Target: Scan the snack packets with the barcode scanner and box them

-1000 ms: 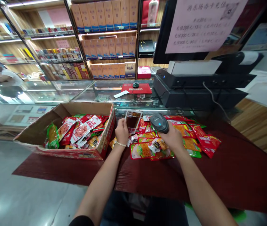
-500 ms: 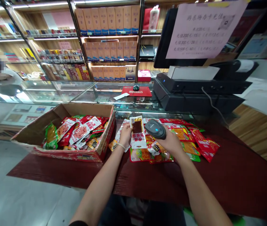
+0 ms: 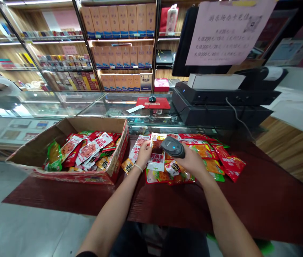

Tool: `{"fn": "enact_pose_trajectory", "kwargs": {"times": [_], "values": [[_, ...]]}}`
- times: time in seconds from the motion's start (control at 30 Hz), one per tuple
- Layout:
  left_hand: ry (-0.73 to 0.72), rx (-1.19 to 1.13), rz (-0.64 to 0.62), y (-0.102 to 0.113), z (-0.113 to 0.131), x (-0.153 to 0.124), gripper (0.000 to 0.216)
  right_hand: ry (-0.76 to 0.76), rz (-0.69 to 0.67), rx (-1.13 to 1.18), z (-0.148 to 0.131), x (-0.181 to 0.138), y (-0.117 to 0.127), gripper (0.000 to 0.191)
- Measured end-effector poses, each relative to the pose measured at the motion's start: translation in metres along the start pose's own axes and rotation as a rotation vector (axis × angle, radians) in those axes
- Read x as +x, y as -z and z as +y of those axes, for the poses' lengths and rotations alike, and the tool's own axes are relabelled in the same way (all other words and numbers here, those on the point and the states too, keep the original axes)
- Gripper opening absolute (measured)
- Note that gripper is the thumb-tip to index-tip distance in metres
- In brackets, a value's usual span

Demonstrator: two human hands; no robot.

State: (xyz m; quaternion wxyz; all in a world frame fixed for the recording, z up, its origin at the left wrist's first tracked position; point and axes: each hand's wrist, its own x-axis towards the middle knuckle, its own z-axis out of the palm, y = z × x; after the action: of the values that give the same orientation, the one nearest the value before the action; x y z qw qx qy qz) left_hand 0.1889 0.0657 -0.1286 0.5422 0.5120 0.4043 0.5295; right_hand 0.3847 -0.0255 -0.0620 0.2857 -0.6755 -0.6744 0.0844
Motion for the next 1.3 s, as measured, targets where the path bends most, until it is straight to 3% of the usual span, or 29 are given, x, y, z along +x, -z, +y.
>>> {"fn": "enact_pose_trajectory", "kwargs": {"times": [0.27,0.37,0.47,0.6,0.73,0.8,0.9,0.97,1.1,1.3], "values": [[0.046,-0.183,-0.028,-0.01,0.012,-0.001,0.041,-0.078,0.046,-0.03,-0.002,0.002,0.003,0.053],[-0.016,-0.14,-0.005,-0.012,0.037,-0.002,0.042,-0.078,0.091,-0.032,-0.01,0.003,0.006,0.05],[-0.231,0.087,0.033,-0.002,0.081,-0.012,0.041,-0.067,0.164,-0.042,-0.025,0.005,0.013,0.05],[-0.519,0.579,0.102,0.039,0.153,-0.042,0.043,0.003,0.242,-0.028,-0.052,0.007,0.02,0.051],[-0.548,1.018,0.36,0.109,0.2,-0.063,0.044,0.089,0.193,-0.041,-0.075,0.006,0.013,0.053],[-0.456,1.174,0.442,0.146,0.207,-0.067,0.043,0.109,0.174,-0.057,-0.084,0.005,0.006,0.051],[-0.34,1.28,0.294,0.185,0.201,-0.071,0.036,0.114,0.149,-0.082,-0.094,0.004,-0.006,0.048],[-0.318,1.254,0.216,0.194,0.193,-0.074,0.034,0.103,0.129,-0.102,-0.097,0.004,-0.011,0.048],[-0.36,1.184,0.173,0.176,0.184,-0.086,0.034,0.103,0.103,-0.11,-0.096,0.003,-0.014,0.047],[-0.518,1.047,0.019,0.105,0.172,-0.101,0.031,0.101,0.098,-0.071,-0.066,0.001,-0.007,0.054]]}}
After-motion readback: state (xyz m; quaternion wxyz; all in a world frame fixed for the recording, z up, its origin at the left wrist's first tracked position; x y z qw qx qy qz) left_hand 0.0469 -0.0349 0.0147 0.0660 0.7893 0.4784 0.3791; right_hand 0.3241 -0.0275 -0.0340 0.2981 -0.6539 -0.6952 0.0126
